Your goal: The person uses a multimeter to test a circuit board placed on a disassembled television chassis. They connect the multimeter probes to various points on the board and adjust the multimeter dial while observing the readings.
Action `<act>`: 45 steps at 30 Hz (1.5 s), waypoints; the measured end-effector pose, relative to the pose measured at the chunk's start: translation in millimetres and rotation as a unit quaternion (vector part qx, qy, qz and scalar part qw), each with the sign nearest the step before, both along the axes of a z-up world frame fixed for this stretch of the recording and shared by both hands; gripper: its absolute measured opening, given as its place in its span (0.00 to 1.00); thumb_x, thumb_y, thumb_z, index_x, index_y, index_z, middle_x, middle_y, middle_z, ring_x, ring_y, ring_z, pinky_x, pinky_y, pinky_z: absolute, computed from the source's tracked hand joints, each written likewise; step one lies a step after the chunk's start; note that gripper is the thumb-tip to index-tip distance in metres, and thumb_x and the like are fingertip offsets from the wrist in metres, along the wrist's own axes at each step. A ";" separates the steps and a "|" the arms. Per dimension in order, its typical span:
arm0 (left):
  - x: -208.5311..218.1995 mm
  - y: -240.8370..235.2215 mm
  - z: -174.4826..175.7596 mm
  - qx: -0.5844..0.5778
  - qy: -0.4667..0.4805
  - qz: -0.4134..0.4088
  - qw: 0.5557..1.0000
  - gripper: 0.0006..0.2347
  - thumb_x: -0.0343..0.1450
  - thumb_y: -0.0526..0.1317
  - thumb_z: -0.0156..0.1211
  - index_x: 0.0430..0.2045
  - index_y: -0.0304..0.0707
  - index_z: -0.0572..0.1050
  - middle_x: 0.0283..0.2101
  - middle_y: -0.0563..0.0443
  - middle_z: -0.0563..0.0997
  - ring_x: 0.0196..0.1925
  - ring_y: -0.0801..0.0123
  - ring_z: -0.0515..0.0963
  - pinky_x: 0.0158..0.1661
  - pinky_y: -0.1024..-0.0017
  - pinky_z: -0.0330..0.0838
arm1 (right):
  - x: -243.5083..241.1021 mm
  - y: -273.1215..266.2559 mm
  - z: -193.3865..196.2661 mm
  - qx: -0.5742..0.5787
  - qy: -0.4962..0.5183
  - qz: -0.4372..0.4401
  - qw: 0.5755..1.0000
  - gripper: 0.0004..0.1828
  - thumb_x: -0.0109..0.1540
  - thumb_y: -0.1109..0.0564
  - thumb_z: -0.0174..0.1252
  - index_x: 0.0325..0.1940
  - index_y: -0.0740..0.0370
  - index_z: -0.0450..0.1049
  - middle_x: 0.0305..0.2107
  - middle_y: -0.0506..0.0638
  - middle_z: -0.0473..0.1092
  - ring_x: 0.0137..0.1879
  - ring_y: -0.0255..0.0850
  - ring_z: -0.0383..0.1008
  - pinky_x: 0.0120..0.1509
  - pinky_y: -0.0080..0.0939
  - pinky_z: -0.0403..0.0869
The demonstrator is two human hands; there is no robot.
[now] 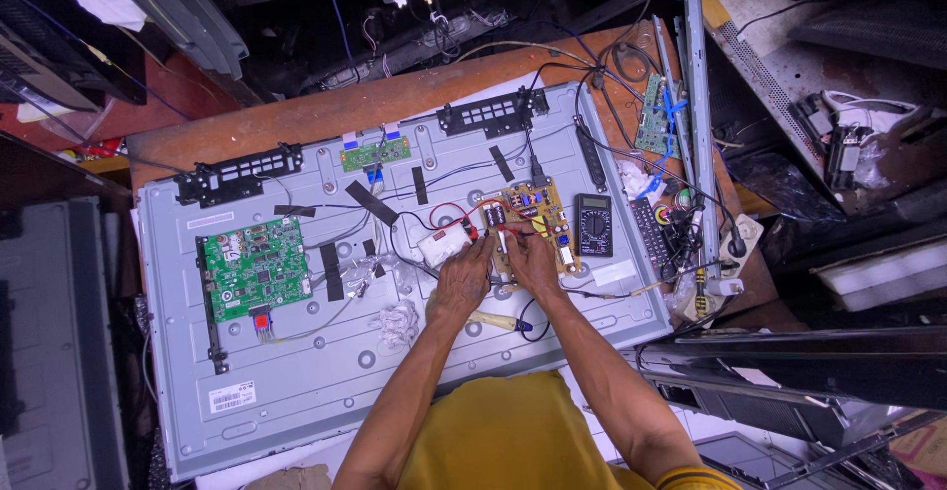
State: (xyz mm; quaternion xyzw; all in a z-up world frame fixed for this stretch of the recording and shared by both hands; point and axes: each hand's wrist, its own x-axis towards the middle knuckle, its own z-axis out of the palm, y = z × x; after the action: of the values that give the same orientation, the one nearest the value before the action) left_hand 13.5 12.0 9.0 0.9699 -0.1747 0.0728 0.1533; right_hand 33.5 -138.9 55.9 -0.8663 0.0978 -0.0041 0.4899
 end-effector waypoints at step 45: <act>-1.3 -8.3 2.5 0.010 -0.018 0.006 1.000 0.20 0.71 0.40 0.53 0.60 0.47 0.73 0.52 0.48 0.84 0.55 0.54 0.82 0.48 0.58 0.76 | -2.9 -0.5 4.1 0.059 -0.007 0.001 0.998 0.12 0.68 0.53 0.54 0.52 0.56 0.78 0.41 0.62 0.78 0.51 0.55 0.80 0.52 0.50 0.81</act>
State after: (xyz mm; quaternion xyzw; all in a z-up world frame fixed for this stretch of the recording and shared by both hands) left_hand 12.2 3.7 11.6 0.9710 -0.1725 0.0892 0.1395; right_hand 30.6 -139.4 60.0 -0.8361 0.0940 -0.0036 0.5405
